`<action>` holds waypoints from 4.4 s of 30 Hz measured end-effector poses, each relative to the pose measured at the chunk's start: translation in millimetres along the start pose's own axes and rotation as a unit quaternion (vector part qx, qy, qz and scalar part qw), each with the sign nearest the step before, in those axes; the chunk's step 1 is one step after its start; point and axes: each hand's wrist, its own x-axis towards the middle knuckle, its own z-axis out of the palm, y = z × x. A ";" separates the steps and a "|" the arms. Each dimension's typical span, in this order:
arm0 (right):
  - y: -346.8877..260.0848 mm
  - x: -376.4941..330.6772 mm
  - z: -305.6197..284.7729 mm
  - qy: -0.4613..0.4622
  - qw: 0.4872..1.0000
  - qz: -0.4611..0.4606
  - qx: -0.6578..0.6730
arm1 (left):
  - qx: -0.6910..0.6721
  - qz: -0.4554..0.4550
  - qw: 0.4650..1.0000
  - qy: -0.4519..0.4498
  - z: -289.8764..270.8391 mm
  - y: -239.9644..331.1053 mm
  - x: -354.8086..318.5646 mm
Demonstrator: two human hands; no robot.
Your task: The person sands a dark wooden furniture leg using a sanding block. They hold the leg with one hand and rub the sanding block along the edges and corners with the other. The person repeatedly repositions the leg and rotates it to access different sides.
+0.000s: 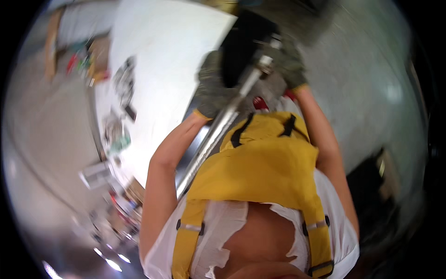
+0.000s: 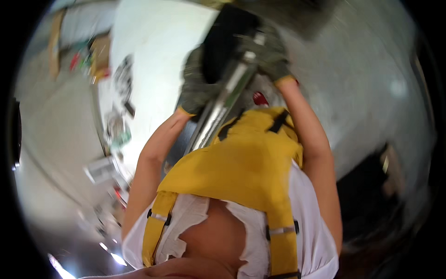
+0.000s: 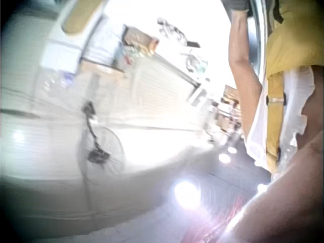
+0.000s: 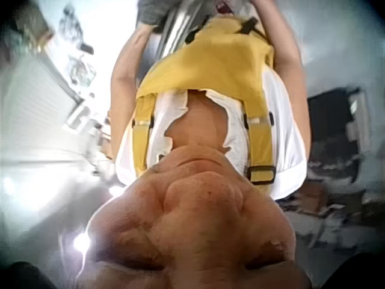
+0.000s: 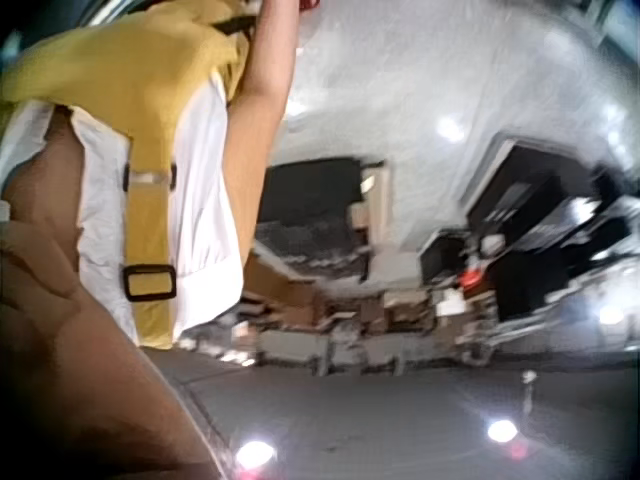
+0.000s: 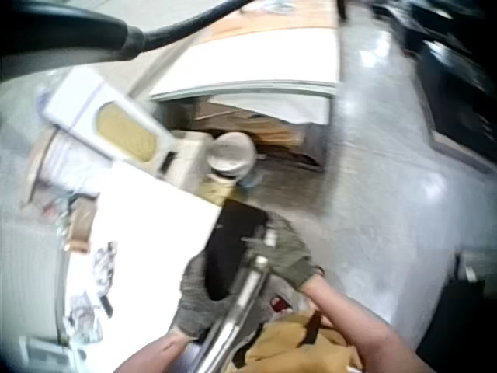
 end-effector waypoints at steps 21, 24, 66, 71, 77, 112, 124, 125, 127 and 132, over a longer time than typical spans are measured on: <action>-67.9 104.5 -2.2 -0.118 0.945 -0.142 -0.269 | 0.002 0.025 0.982 0.186 14.4 -34.9 -82.1; -52.2 109.9 5.1 -0.094 0.937 -0.165 -0.294 | 0.043 -0.130 0.984 0.113 -14.8 -61.3 -165.9; -354.0 -42.5 182.5 -0.475 0.727 -0.487 -0.092 | -0.083 -0.196 0.730 0.650 -17.9 -140.9 -456.8; -330.4 -12.3 218.5 -0.507 0.775 -0.377 -0.037 | -0.096 -0.325 0.658 0.672 29.6 -139.8 -583.3; -386.6 13.6 229.9 -0.657 0.748 -0.029 -0.088 | -0.261 -0.475 0.473 0.695 26.9 -189.1 -718.1; -1027.0 -477.9 479.3 -0.794 0.523 -0.304 0.065 | -0.357 -0.510 0.274 0.733 -111.2 -399.5 -957.3; -1025.3 -471.4 481.3 -0.809 0.552 -0.199 0.044 | -0.476 -0.460 0.263 0.702 -100.7 -405.3 -996.0; -1023.6 -471.0 482.6 -0.817 0.549 -0.169 0.051 | -0.483 -0.456 0.266 0.698 -101.8 -404.3 -997.3; -1018.3 -467.5 489.9 -0.831 0.541 -0.112 0.066 | -0.480 -0.459 0.265 0.699 -99.2 -406.9 -993.8; -1003.2 -453.8 505.4 -0.757 0.531 -0.381 0.009 | -0.475 -0.450 0.258 0.711 -88.7 -411.2 -987.4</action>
